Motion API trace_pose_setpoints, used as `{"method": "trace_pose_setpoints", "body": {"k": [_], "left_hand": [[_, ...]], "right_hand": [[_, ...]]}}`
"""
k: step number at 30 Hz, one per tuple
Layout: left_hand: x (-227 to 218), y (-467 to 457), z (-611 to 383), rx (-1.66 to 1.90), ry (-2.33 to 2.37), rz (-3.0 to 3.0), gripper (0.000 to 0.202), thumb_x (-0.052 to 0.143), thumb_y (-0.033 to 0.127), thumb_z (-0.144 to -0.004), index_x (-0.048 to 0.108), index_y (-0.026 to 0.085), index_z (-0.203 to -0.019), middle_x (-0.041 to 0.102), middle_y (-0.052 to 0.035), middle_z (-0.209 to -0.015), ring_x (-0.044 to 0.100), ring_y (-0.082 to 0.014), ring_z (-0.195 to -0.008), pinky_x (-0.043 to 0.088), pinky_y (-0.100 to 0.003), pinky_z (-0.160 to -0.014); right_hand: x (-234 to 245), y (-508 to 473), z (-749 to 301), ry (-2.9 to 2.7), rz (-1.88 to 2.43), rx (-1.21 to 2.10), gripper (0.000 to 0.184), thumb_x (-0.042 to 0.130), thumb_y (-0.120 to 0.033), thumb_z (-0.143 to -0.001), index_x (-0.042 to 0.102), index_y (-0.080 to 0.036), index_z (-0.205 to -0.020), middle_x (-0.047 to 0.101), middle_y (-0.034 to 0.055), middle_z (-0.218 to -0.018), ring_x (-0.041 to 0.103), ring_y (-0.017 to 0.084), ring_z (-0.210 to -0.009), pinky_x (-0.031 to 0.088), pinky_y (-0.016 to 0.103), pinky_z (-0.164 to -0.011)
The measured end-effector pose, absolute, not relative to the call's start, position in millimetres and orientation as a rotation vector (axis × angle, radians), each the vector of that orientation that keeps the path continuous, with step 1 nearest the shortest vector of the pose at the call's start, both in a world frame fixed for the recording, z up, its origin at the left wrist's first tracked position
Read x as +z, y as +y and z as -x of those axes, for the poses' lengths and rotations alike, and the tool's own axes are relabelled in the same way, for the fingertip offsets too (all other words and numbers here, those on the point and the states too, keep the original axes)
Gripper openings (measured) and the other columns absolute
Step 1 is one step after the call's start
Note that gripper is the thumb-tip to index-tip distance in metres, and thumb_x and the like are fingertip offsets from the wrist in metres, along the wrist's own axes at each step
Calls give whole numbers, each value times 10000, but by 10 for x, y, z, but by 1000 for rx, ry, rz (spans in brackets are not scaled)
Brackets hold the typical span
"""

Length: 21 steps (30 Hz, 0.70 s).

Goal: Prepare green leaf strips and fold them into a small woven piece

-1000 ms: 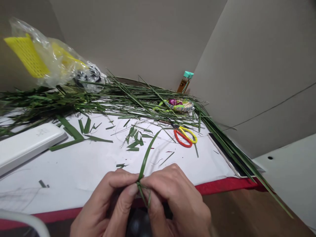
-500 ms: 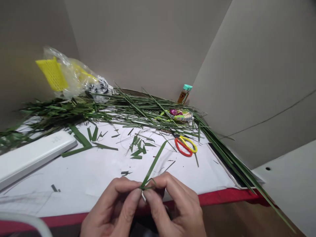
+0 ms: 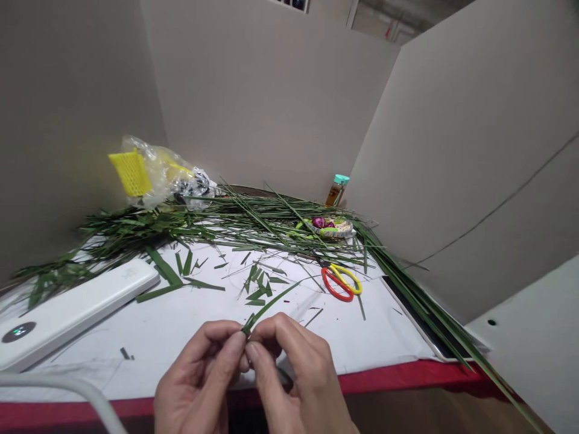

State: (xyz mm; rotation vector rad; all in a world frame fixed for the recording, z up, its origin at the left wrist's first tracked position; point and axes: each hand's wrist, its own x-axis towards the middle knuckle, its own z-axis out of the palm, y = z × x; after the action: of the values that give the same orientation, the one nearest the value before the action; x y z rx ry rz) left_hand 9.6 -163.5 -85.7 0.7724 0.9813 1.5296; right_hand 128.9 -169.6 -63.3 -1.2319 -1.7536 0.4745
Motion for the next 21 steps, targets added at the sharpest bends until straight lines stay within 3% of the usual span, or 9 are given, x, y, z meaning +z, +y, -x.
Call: {"method": "trace_pose_setpoints", "body": {"k": [7, 12, 16, 21], "left_hand": [[-755, -1674, -149, 1514, 930, -677, 192, 846, 332, -693, 714, 222, -779, 625, 21, -614, 577, -135, -589, 510, -198, -552], [-724, -1671, -156, 1536, 970, -711, 254, 849, 363, -694, 716, 234, -869, 663, 10, -714, 605, -129, -634, 521, -179, -573], [-735, -1641, -176, 1572, 1011, -721, 272, 866, 340, -675, 716, 245, -880, 696, 0, -805, 624, -123, -670, 531, -165, -598], [-768, -1632, -193, 1621, 1040, -851, 183, 846, 336, -699, 723, 253, -805, 688, 14, -761, 629, -133, -671, 543, -165, -599]], "right_hand": [[-636, -1716, -1266, -1708, 1126, 450, 146, 516, -83, -877, 560, -216, -837, 628, -24, -765, 626, 122, -730, 458, 214, -675], [-684, -1686, -1217, -1590, 995, 295, 152, 497, -77, -873, 536, -211, -812, 570, -16, -706, 555, 139, -669, 417, 258, -633], [-733, -1691, -1224, -1593, 1011, 351, 164, 473, -72, -892, 547, -218, -887, 581, 5, -786, 573, 162, -752, 433, 287, -693], [-747, -1720, -1260, -1577, 1113, 496, 177, 483, -93, -910, 545, -239, -988, 611, 5, -887, 620, 168, -847, 466, 278, -723]]}}
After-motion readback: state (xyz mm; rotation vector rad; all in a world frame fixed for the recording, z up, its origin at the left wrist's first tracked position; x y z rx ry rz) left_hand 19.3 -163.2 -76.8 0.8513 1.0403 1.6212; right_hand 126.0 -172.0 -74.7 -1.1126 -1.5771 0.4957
